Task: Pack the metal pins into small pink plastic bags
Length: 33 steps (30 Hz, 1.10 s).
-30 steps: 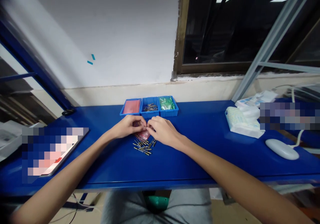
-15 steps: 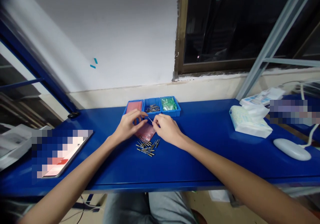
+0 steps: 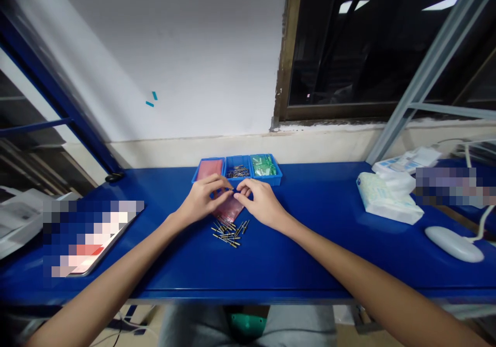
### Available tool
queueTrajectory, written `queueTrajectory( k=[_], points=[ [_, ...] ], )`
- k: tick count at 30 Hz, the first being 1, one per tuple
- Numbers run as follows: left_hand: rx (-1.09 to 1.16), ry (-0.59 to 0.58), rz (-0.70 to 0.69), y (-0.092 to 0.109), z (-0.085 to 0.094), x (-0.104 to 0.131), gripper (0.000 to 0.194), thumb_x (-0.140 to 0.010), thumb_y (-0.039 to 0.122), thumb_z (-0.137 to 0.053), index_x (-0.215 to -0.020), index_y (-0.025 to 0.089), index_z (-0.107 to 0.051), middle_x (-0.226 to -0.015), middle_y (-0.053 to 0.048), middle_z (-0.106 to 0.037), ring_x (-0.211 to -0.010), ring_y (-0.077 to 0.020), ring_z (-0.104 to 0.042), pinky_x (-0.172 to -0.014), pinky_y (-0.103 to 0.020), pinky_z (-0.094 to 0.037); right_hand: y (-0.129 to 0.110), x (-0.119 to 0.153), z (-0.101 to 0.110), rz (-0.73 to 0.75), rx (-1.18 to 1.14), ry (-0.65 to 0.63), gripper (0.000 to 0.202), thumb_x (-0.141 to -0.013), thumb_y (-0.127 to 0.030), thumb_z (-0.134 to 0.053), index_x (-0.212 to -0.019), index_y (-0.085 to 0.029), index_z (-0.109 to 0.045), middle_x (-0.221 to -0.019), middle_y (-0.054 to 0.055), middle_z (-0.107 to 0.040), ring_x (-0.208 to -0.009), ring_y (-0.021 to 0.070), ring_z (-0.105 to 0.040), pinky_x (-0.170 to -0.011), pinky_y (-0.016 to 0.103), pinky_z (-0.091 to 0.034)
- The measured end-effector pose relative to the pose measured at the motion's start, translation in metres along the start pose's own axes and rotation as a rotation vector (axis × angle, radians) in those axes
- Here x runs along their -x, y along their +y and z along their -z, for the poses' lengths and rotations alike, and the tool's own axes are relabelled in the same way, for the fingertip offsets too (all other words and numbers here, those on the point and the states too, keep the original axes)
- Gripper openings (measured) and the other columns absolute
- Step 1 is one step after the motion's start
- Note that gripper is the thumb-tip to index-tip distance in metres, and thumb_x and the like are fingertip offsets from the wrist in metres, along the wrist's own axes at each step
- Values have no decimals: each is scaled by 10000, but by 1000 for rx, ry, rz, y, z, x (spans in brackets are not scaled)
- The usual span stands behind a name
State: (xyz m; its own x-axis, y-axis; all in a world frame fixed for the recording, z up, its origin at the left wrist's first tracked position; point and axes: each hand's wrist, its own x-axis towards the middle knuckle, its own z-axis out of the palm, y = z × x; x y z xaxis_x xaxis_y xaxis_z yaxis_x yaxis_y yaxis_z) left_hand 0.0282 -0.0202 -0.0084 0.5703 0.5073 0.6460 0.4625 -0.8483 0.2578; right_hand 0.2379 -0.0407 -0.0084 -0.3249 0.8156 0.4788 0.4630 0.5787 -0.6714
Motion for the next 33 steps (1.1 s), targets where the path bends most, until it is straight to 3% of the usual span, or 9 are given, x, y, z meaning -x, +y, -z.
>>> queueTrajectory(
  k=[5, 8, 11, 15, 20, 23, 26, 30, 33],
  points=[
    [131, 99, 41, 10, -4, -4, 131, -910, 290, -677, -961, 194, -750, -1037, -63, -561, -781, -128, -581, -764, -316, -512, 9, -1, -4, -76, -245, -106, 142, -847, -228, -650, -972, -178, -695, -930, 48, -727, -844, 171, -660, -754, 294, -503],
    [195, 113, 83, 12, -6, -5, 130, -900, 306, -690, -942, 205, -762, -1012, -55, -559, -749, -121, -569, -731, -310, -507, 7, -1, -4, -143, -406, -198, 170, -850, -312, -654, -907, -160, -707, -838, 34, -698, -735, 148, -614, -625, 255, -470],
    [211, 149, 118, 14, -8, -5, 128, -890, 307, -701, -945, 201, -747, -974, -46, -569, -780, -132, -580, -701, -280, -498, 4, 0, -2, -238, -483, -196, 211, -829, -355, -676, -853, -147, -702, -724, 8, -636, -583, 102, -508, -506, 223, -377],
    [184, 160, 136, 15, -9, -3, 121, -914, 265, -647, -979, 164, -649, -890, -20, -578, -625, -87, -522, -596, -231, -467, 1, 1, -1, -279, -506, -192, 221, -823, -362, -675, -853, -145, -703, -704, 10, -635, -535, 87, -471, -466, 216, -319],
    [-41, 56, -11, 11, -7, 1, 112, -956, 194, -527, -1007, 177, -625, -1039, -74, -567, -860, -153, -593, -784, -302, -525, 1, 0, -4, -280, -470, -142, 191, -828, -319, -658, -761, -141, -665, -672, 23, -649, -593, 116, -565, -499, 215, -383],
    [-86, 0, -38, 7, -4, 2, 128, -964, 186, -519, -1033, 182, -626, -1040, -77, -575, -901, -166, -610, -801, -301, -533, 4, -1, -4, -229, -402, -110, 165, -846, -281, -632, -755, -147, -662, -668, 18, -654, -625, 135, -605, -577, 244, -449],
    [-107, -12, -30, 6, -3, 2, 116, -974, 190, -517, -1022, 184, -622, -993, -63, -605, -880, -162, -623, -787, -291, -532, 4, -1, -3, -127, -152, -51, 157, -873, -254, -612, -766, -161, -680, -696, 26, -678, -651, 152, -617, -639, 278, -467],
    [-104, -34, -12, 10, -3, 1, 75, -950, 160, -518, -974, 160, -589, -914, -54, -632, -797, -152, -611, -731, -281, -524, -9, 5, 5, 201, 270, 13, 220, -955, -267, -525, -831, -183, -687, -854, 72, -702, -831, 202, -626, -809, 347, -470],
    [-41, -15, 24, 14, -4, 1, 64, -923, 140, -522, -968, 155, -565, -867, -46, -644, -750, -144, -606, -702, -277, -522, -21, 8, 13, 349, 361, 26, 241, -985, -301, -482, -883, -197, -674, -920, 86, -697, -930, 223, -612, -915, 380, -448]
  ],
)
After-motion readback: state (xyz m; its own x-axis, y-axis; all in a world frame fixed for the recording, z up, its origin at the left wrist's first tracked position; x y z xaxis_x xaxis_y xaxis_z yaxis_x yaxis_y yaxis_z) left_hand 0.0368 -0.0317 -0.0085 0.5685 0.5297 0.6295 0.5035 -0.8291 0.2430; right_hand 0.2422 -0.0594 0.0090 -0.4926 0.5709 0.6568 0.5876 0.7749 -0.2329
